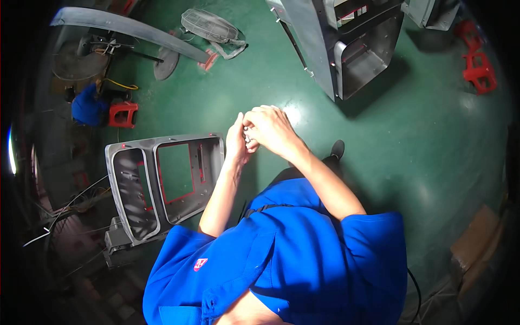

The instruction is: The recorder is assembling small metal components or fasteners onto a large grey metal frame or housing.

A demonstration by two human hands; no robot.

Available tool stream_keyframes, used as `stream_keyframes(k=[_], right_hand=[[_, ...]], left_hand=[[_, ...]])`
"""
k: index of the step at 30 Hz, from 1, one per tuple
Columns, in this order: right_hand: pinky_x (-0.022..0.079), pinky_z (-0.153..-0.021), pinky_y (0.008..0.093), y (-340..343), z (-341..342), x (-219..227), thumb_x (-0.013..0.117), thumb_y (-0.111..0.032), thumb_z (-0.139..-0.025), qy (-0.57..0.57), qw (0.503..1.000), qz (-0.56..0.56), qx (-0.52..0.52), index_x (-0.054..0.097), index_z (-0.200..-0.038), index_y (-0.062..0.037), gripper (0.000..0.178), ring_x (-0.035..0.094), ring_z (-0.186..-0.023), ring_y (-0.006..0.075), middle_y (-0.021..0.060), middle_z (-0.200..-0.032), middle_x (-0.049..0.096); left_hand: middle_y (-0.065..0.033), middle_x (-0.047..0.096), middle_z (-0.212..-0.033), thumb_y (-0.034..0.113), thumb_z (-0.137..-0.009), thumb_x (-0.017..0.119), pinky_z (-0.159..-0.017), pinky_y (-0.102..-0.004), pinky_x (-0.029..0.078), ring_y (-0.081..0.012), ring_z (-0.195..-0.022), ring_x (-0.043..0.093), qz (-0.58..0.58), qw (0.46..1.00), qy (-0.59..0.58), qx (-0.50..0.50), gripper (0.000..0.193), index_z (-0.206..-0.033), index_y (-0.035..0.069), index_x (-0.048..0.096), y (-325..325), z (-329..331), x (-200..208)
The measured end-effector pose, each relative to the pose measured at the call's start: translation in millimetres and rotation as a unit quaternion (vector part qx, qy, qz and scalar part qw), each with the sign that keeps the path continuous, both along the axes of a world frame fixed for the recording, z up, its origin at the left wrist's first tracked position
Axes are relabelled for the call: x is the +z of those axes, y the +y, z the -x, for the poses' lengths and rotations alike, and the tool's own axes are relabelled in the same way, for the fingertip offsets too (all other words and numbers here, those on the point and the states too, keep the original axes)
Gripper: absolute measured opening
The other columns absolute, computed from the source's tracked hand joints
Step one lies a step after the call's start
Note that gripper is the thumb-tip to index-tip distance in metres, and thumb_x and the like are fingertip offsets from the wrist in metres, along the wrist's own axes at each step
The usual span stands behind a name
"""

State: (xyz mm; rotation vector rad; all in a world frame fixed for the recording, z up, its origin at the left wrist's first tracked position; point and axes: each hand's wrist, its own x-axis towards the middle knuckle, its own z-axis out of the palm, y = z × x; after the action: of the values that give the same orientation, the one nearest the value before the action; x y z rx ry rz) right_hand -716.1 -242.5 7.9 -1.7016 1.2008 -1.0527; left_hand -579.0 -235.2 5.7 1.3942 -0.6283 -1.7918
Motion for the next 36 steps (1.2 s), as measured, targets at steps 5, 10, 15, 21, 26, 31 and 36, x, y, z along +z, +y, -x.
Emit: stream_keyframes(k=[5, 10, 15, 21, 26, 31, 36], right_hand=[[0.048, -0.064, 0.0363, -13.5, 65.4, 5.9, 0.064, -0.012, -0.067, -0.083, 0.983, -0.158, 0.030, 0.060, -0.078, -0.0034, 0.015, 0.061, -0.069, 0.0277, 0.0108, -0.070, 0.060], [0.046, -0.066, 0.0367, -28.6, 111.6, 6.8, 0.065, -0.011, -0.068, -0.029, 0.997, -0.074, 0.016, 0.061, -0.079, -0.0029, 0.014, 0.059, -0.073, 0.0273, 0.0113, -0.072, 0.059], [0.044, -0.065, 0.0362, -48.6, 137.1, 23.3, 0.067, -0.013, -0.070, 0.044, 0.997, 0.063, 0.009, 0.063, -0.082, -0.0030, 0.016, 0.055, -0.070, 0.0238, 0.0076, -0.070, 0.056], [0.049, -0.059, 0.0256, -75.6, 167.1, 50.2, 0.064, 0.001, -0.074, -0.106, 0.992, 0.025, -0.055, 0.065, -0.084, 0.0017, 0.010, 0.062, -0.066, 0.0154, 0.0089, -0.078, 0.064], [0.050, -0.062, 0.0241, -114.2, 172.7, 60.0, 0.066, 0.006, -0.072, -0.158, 0.965, 0.119, -0.172, 0.065, -0.084, 0.0005, 0.013, 0.062, -0.068, 0.0125, 0.0063, -0.078, 0.064], [0.049, -0.063, 0.0281, -151.3, 162.6, 68.7, 0.070, 0.004, -0.065, 0.011, 0.918, 0.298, -0.262, 0.067, -0.082, -0.0056, 0.019, 0.061, -0.068, 0.0184, 0.0042, -0.078, 0.066], [0.044, -0.054, 0.0281, -179.6, 144.9, 80.8, 0.073, -0.003, -0.065, 0.082, 0.892, 0.354, -0.268, 0.068, -0.080, -0.0088, 0.016, 0.055, -0.062, 0.0163, 0.0013, -0.073, 0.065]], left_hand=[[0.0028, 0.044, -0.059, 0.045, -0.095, 0.036, -0.032, -0.0177, 0.019, -0.0038, -0.038, 0.031, -0.005, 1.000, 0.025, -0.006, 0.043, -0.082, 0.007, 0.052, -15.3, 64.1, -4.2], [0.0030, 0.040, -0.054, 0.044, -0.094, 0.038, -0.032, -0.0184, 0.020, -0.0047, -0.037, 0.030, -0.024, 0.992, 0.121, -0.015, 0.045, -0.076, 0.005, 0.050, -29.0, 110.2, -8.5], [0.0044, 0.041, -0.051, 0.040, -0.092, 0.044, -0.030, -0.0185, 0.018, -0.0048, -0.035, 0.030, -0.024, 0.988, 0.149, 0.041, 0.037, -0.069, 0.011, 0.048, -47.8, 143.4, 7.9], [-0.0019, 0.049, -0.063, 0.019, -0.092, 0.044, -0.035, -0.0173, 0.022, -0.0044, -0.043, 0.033, 0.037, 0.981, 0.185, 0.032, 0.026, -0.102, -0.002, 0.056, -72.3, 155.4, 0.7], [-0.0016, 0.048, -0.065, 0.011, -0.089, 0.043, -0.036, -0.0174, 0.023, -0.0041, -0.043, 0.029, 0.070, 0.986, 0.144, 0.037, 0.041, -0.128, -0.001, 0.044, -105.7, 162.7, 16.2], [-0.0014, 0.048, -0.066, 0.008, -0.085, 0.044, -0.037, -0.0183, 0.024, -0.0043, -0.044, 0.029, 0.077, 0.987, 0.135, 0.033, 0.053, -0.136, 0.000, 0.031, -128.3, 166.5, 26.2], [-0.0003, 0.048, -0.066, 0.009, -0.085, 0.045, -0.037, -0.0181, 0.024, -0.0040, -0.044, 0.030, 0.070, 0.992, 0.106, 0.027, 0.057, -0.138, 0.001, 0.027, -147.7, 155.3, 36.0]])
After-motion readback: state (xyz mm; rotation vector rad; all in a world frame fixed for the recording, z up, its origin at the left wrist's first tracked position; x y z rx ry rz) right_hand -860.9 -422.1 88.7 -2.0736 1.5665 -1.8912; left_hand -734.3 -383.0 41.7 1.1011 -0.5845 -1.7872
